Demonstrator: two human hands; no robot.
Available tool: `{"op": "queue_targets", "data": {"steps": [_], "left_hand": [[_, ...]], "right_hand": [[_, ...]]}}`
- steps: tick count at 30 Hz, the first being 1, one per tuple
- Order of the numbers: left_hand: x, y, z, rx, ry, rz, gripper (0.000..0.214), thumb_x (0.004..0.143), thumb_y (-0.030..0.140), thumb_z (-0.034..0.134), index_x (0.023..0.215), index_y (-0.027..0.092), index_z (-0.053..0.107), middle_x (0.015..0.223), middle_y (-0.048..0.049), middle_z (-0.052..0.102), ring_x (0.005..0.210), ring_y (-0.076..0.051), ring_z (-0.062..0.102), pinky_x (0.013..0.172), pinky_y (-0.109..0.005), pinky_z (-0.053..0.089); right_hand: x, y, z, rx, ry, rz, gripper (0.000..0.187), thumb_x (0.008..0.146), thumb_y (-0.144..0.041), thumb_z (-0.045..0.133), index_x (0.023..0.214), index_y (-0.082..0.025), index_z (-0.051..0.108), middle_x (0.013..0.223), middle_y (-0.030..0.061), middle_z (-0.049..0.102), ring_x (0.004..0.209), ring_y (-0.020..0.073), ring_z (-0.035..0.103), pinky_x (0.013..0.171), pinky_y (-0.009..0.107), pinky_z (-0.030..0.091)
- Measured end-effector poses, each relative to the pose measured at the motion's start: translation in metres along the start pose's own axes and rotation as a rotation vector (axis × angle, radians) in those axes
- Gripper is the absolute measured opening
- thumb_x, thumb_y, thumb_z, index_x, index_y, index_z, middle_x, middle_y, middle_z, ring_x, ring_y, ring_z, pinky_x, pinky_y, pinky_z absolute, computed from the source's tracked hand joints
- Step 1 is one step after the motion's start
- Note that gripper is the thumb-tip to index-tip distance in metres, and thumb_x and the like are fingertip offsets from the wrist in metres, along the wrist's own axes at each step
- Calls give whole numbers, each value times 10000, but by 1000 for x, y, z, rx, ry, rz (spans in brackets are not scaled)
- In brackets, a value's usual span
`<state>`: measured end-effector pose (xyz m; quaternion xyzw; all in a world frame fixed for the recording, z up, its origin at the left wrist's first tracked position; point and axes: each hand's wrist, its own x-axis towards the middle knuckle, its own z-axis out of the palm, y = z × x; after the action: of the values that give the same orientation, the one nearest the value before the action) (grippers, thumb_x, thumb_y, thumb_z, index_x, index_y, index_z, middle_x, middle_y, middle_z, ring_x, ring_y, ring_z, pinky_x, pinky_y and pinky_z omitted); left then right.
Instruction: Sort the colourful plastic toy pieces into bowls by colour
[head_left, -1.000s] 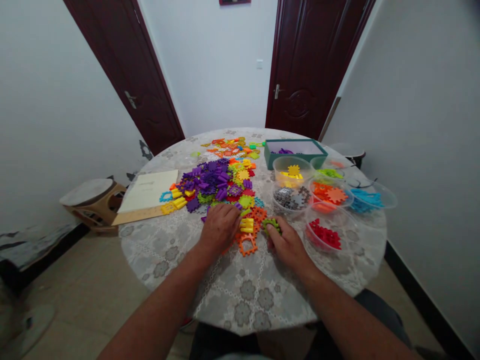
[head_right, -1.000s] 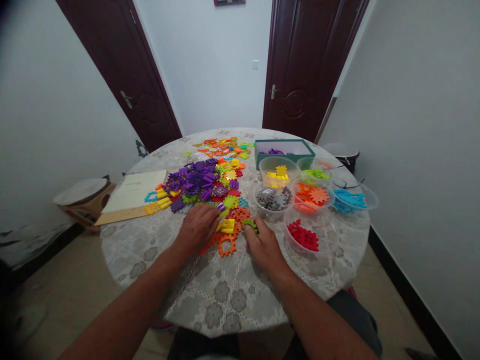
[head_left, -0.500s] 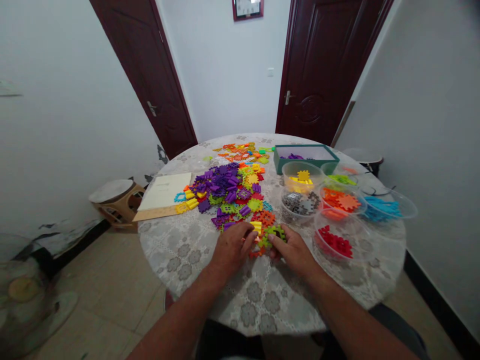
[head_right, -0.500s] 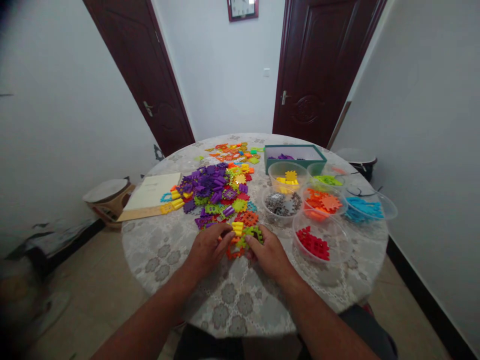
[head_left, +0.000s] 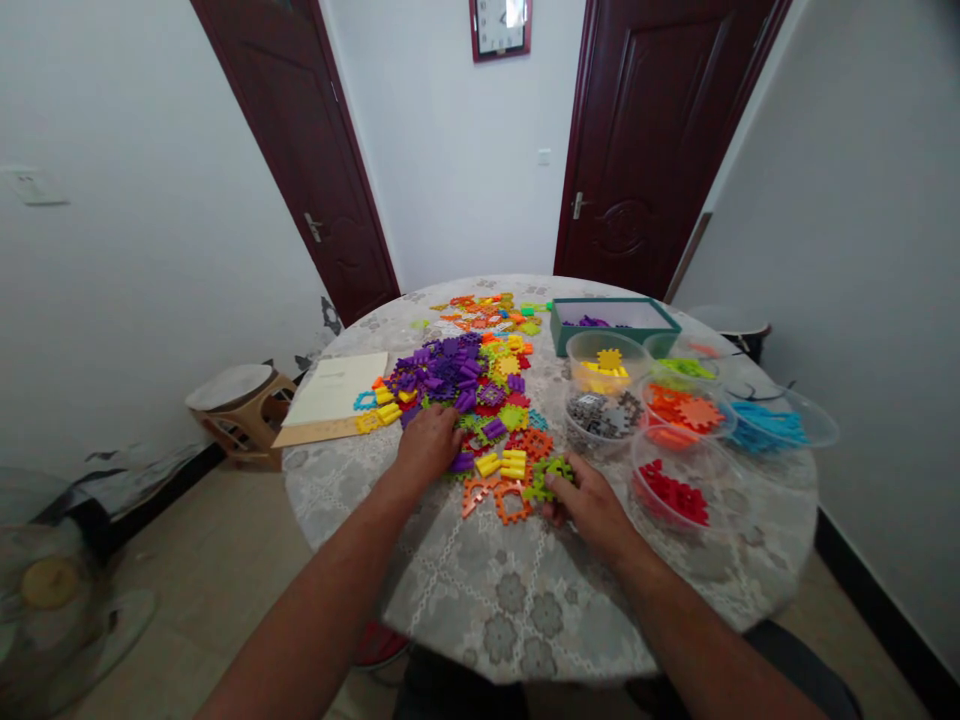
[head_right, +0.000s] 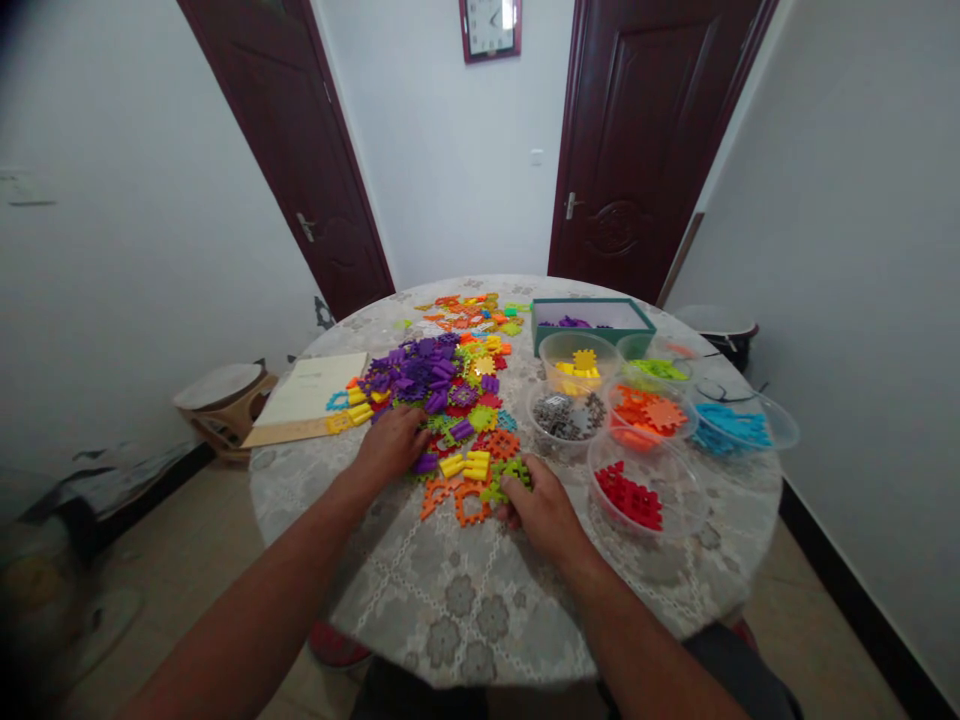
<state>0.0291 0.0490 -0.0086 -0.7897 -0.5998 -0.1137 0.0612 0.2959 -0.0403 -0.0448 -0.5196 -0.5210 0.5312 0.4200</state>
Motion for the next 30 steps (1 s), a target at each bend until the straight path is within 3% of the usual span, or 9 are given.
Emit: {"op": "queue_targets", "data": {"steps": [5, 8, 11, 14, 17, 20, 23, 25, 30], "left_hand": [[-6, -5, -6, -31, 174, -17, 251, 1041, 312, 460, 1000, 207, 684, 973, -103, 727, 931, -244, 690, 827, -334, 518], [-14, 4, -18, -240, 288, -25, 292, 1038, 371, 451, 1059, 199, 685, 1037, -114, 742, 981, -262, 700, 877, -365, 533], [-31, 29, -31, -551, 184, -106, 343, 1022, 490, 492, 1081, 225, 701, 936, -52, 762, 849, -231, 723, 783, -333, 554], [-50, 60, -35, -834, 1, -137, 356, 1000, 537, 522, 1036, 240, 715, 878, -21, 772, 778, -215, 738, 709, -313, 573], [-61, 86, -32, -987, -104, -114, 336, 981, 536, 564, 1018, 241, 722, 923, -29, 784, 807, -217, 754, 742, -328, 604], [-63, 94, -31, -1010, -136, -72, 344, 981, 544, 553, 978, 251, 732, 904, -30, 785, 804, -219, 756, 738, -332, 617], [-57, 79, -30, -849, -48, 8, 336, 982, 540, 542, 1008, 276, 749, 953, -32, 802, 857, -229, 763, 781, -344, 614], [-50, 60, -25, -699, 64, 30, 319, 973, 526, 551, 1047, 282, 743, 1017, -40, 810, 900, -241, 765, 828, -360, 605], [-29, 16, -4, -334, 162, 66, 339, 968, 468, 548, 1166, 239, 699, 1172, -108, 775, 1082, -304, 726, 978, -436, 560]], "right_hand": [[1, -1, 1, 29, -4, -36, 187, 942, -399, 580, 940, -213, 559, 655, -11, 684, 527, 138, 597, 510, 246, 461], [-3, -8, 2, 89, 1, -110, 247, 942, -389, 606, 1091, -191, 606, 698, -16, 691, 567, 137, 619, 534, 241, 476], [-10, -17, 5, 224, -30, -183, 368, 945, -405, 633, 1245, -199, 587, 856, 11, 720, 674, 159, 687, 581, 263, 532], [-15, -23, 10, 326, -60, -218, 320, 941, -438, 652, 1161, -221, 571, 910, 21, 722, 679, 169, 704, 579, 281, 550], [-19, -26, 13, 369, -61, -197, 329, 923, -461, 659, 1130, -232, 545, 861, 2, 712, 612, 156, 680, 547, 273, 540], [-23, -31, 8, 322, -21, -148, 441, 908, -432, 658, 1273, -225, 524, 772, -37, 675, 537, 131, 630, 511, 249, 510], [-28, -47, -19, 182, -41, -116, 462, 913, -392, 646, 1326, -207, 553, 719, -55, 641, 505, 117, 594, 488, 231, 483], [-25, -64, -53, 73, -8, -134, 455, 913, -387, 651, 1325, -203, 588, 736, -47, 644, 487, 107, 570, 456, 217, 448], [26, -101, -169, -320, 459, -285, 438, 903, -321, 684, 1307, -157, 649, 694, -24, 645, 483, 104, 546, 464, 209, 422]]}}
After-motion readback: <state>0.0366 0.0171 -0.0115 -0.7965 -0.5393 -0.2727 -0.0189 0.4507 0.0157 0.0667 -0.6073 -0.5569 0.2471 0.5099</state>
